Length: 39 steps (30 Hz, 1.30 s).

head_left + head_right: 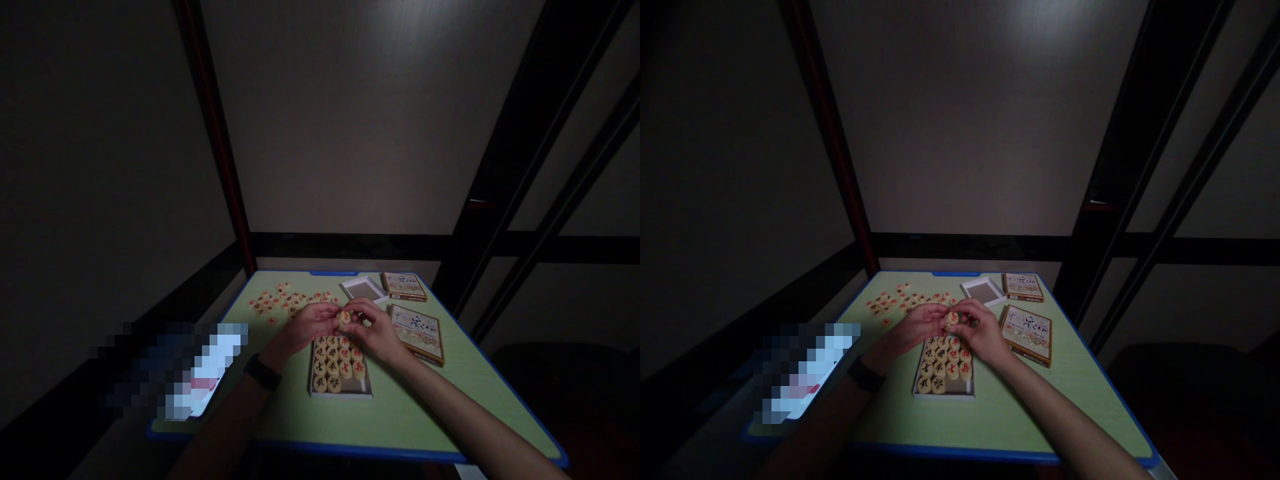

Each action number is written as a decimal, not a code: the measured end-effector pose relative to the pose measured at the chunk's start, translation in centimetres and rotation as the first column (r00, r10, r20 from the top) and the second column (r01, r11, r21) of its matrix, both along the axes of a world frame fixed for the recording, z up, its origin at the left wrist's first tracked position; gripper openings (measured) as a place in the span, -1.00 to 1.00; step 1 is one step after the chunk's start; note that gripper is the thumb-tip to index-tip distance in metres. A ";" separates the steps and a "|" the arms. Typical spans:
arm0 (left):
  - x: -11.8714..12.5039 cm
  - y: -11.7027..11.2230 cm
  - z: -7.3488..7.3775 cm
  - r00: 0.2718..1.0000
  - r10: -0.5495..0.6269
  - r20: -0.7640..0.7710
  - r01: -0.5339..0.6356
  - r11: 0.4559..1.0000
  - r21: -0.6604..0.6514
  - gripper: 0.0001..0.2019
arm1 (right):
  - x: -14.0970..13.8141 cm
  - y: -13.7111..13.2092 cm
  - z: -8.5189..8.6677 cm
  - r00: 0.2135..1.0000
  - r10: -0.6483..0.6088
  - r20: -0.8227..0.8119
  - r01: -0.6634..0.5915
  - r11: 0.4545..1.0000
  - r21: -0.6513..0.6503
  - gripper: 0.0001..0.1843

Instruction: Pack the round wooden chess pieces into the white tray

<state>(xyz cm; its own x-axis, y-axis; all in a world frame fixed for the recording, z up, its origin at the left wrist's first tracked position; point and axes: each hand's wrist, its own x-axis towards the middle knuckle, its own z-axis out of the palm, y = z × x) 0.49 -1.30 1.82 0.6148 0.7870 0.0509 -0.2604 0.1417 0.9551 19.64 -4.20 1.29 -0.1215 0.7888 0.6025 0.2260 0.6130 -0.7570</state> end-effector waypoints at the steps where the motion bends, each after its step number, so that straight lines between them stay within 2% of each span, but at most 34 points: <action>1: 0.1 -0.1 0.1 1.000 0.000 0.002 0.000 1.000 -0.001 -0.55 | 0.0 -0.2 0.0 0.999 -0.024 0.026 0.023 0.999 0.040 -0.78; 4: 0.3 -0.3 0.5 1.000 -0.013 0.017 0.013 1.000 0.000 -0.57 | 0.0 -0.6 -0.1 0.986 -0.115 0.123 0.091 0.978 0.190 -0.81; 7: 0.5 -0.6 0.8 0.999 -0.033 0.039 0.033 0.999 -0.005 -0.60 | 0.0 -0.9 -0.2 0.962 -0.187 0.198 0.104 0.923 0.369 -0.82; 10: 0.6 -0.8 1.0 0.999 -0.034 0.040 0.034 0.999 -0.005 -0.62 | -0.2 -1.3 -0.2 0.949 -0.226 0.218 0.097 0.871 0.481 -0.83; 16: 0.4 -0.6 0.6 0.999 -0.045 0.011 0.045 0.999 -0.008 -0.59 | -0.4 -1.7 0.2 0.938 -0.248 0.243 0.075 0.827 0.557 -0.78; 22: 0.4 -0.8 0.7 0.994 -0.046 0.095 0.049 0.998 -0.035 -0.56 | -0.6 -2.1 0.6 0.934 -0.237 0.269 0.038 0.811 0.584 -0.77; 29: 0.4 -0.9 0.9 0.996 -0.051 0.080 0.052 0.999 -0.008 -0.59 | -0.6 -2.3 0.7 0.920 -0.224 0.322 -0.001 0.820 0.573 -0.73; 32: 0.1 -0.8 1.1 0.995 -0.084 0.061 0.083 0.996 0.019 -0.56 | -0.1 -2.4 1.4 0.911 -0.213 0.354 -0.015 0.839 0.544 -0.71; 34: -0.2 -0.7 1.3 0.996 -0.073 0.054 0.071 0.997 0.039 -0.54 | 0.4 -2.8 2.4 0.901 -0.154 0.405 -0.051 0.891 0.451 -0.72; 36: -0.5 -0.6 1.6 0.998 -0.014 0.054 0.011 0.999 0.052 -0.58 | 0.9 -3.7 3.5 0.872 -0.026 0.490 -0.123 0.955 0.270 -0.75; 37: -0.7 -0.5 1.7 0.998 0.025 0.057 -0.028 0.998 0.052 -0.61 | 1.1 -4.4 4.0 0.845 0.052 0.532 -0.163 0.973 0.164 -0.77; 39: -0.8 -0.3 1.8 0.992 0.103 0.071 -0.105 0.994 0.034 -0.68 | 1.5 -5.7 4.6 0.779 0.180 0.601 -0.222 0.975 -0.003 -0.78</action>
